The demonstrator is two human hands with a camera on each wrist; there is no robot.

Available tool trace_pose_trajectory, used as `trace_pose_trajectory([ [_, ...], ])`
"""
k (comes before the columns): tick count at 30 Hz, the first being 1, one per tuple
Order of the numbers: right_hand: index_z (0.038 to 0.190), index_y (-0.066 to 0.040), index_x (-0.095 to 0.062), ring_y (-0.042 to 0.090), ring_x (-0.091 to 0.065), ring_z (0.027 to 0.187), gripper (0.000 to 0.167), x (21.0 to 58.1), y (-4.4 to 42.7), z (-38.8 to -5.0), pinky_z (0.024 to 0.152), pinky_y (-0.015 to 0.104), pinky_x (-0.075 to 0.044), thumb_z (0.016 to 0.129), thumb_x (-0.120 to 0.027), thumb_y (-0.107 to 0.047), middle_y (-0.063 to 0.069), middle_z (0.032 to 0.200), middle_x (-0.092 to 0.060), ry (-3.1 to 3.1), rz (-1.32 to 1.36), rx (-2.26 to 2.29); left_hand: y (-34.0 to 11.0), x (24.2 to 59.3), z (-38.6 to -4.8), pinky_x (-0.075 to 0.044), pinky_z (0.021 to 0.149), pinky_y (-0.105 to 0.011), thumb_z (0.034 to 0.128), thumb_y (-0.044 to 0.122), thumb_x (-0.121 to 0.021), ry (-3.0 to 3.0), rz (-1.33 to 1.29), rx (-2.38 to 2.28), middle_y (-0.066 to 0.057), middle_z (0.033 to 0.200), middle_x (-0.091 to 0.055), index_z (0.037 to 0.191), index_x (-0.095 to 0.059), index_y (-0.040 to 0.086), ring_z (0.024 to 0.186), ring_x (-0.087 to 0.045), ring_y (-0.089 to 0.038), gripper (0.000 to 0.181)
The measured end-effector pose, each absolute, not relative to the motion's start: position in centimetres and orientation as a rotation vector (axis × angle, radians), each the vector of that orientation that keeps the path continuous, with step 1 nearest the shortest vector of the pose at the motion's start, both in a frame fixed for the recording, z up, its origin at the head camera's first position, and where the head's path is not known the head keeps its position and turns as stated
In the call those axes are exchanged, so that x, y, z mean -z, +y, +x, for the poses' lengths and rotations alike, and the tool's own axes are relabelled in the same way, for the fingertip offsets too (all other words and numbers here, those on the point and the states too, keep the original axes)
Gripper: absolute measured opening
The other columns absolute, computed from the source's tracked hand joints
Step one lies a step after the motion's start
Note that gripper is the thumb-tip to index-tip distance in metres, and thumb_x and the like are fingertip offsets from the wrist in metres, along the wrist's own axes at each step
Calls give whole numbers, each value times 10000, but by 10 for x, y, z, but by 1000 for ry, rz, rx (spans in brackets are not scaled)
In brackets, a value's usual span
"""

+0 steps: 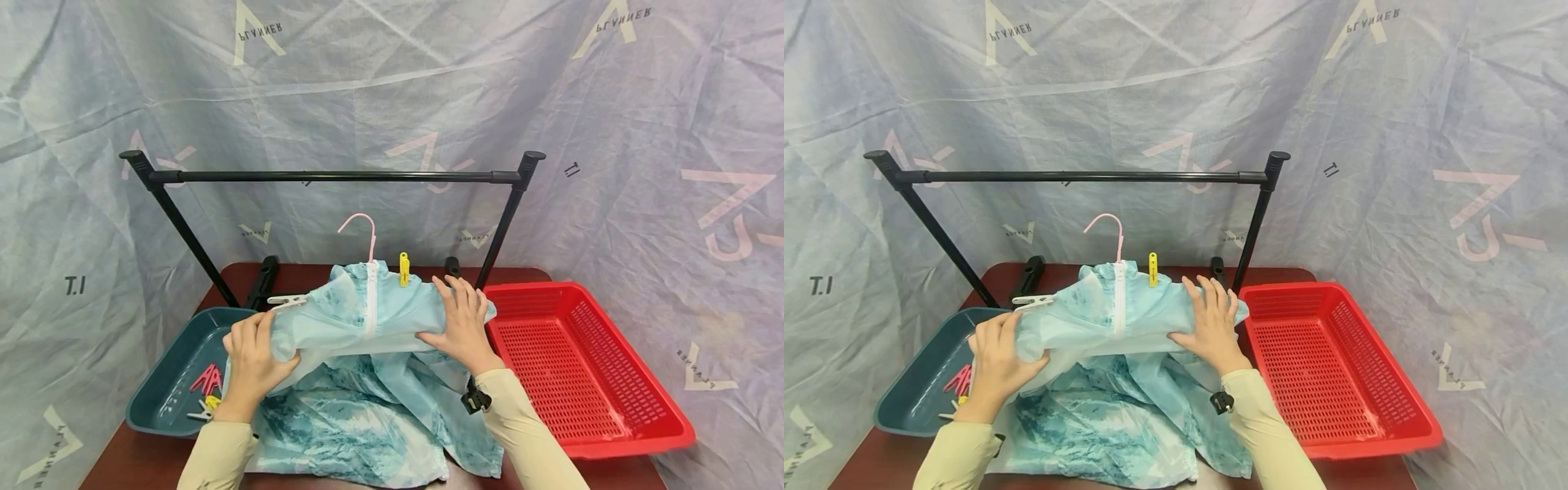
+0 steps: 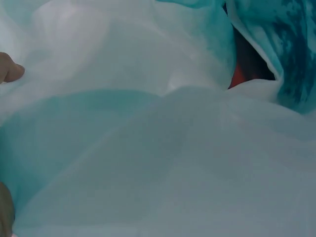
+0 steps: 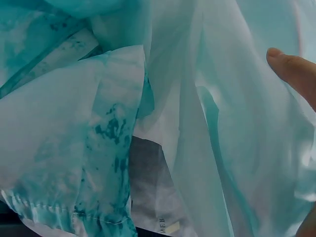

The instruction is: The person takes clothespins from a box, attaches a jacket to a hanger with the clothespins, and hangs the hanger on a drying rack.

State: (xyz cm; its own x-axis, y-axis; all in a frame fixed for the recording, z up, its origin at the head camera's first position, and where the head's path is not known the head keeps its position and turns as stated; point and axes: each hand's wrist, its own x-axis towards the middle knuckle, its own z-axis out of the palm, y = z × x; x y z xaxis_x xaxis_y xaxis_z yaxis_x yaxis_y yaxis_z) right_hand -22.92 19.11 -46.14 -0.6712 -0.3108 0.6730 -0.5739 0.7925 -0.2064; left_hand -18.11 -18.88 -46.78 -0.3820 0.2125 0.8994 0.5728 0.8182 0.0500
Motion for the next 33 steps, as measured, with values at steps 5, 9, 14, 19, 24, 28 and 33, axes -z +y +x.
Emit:
trace_pose_trajectory([
  [5, 1508, -98, -335, 404, -322, 1281, 1139, 462, 193, -229, 1003, 623, -166, 595, -965, -358, 201, 1397, -412, -2342, 650, -539, -184, 470, -185, -213, 652, -572, 618, 220, -772, -1930, -607, 433, -311, 1084, -511, 1208, -558, -127, 873, -409, -465, 717],
  [9, 1497, -103, -350, 397, -363, 1211, 1119, 463, 196, -228, 972, 605, -187, 595, -966, -344, 200, 1311, -452, -2324, 656, -529, -181, 471, -187, -215, 649, -569, 718, 301, -688, -1912, -608, 423, -313, 1079, -511, 1203, -556, -131, 860, -405, -459, 663],
  [14, 1455, -106, -384, 386, -403, 1118, 1081, 464, 199, -227, 934, 599, -212, 582, -970, -358, 191, 1223, -473, -2298, 656, -511, -179, 472, -188, -214, 656, -563, 600, 234, -755, -1910, -618, 414, -312, 1074, -503, 1200, -547, -137, 855, -397, -453, 736],
  [19, 1397, -95, -422, 384, -420, 1050, 1052, 466, 202, -226, 894, 605, -228, 540, -985, -332, 177, 1152, -481, -2261, 657, -506, -176, 472, -190, -210, 659, -552, 580, 211, -773, -1917, -629, 406, -308, 1072, -503, 1189, -545, -136, 854, -394, -443, 737],
  [24, 1371, -88, -431, 381, -428, 1012, 1013, 468, 204, -226, 881, 600, -241, 548, -976, -314, 168, 1108, -480, -2257, 652, -507, -175, 473, -192, -210, 660, -543, 568, 196, -787, -1920, -625, 397, -297, 1064, -496, 1171, -540, -133, 854, -391, -435, 730],
  [28, 1360, -84, -439, 362, -429, 956, 992, 470, 206, -225, 872, 594, -249, 549, -967, -301, 159, 1081, -478, -2256, 639, -509, -173, 474, -195, -212, 665, -536, 545, 177, -815, -1928, -621, 393, -289, 1059, -488, 1167, -537, -128, 849, -385, -427, 746],
  [33, 1351, -72, -448, 339, -409, 877, 999, 472, 208, -224, 833, 570, -253, 529, -971, -297, 157, 1058, -471, -2237, 633, -505, -172, 477, -199, -207, 670, -528, 536, 160, -830, -1944, -613, 396, -288, 1060, -477, 1159, -527, -124, 841, -371, -419, 749],
])
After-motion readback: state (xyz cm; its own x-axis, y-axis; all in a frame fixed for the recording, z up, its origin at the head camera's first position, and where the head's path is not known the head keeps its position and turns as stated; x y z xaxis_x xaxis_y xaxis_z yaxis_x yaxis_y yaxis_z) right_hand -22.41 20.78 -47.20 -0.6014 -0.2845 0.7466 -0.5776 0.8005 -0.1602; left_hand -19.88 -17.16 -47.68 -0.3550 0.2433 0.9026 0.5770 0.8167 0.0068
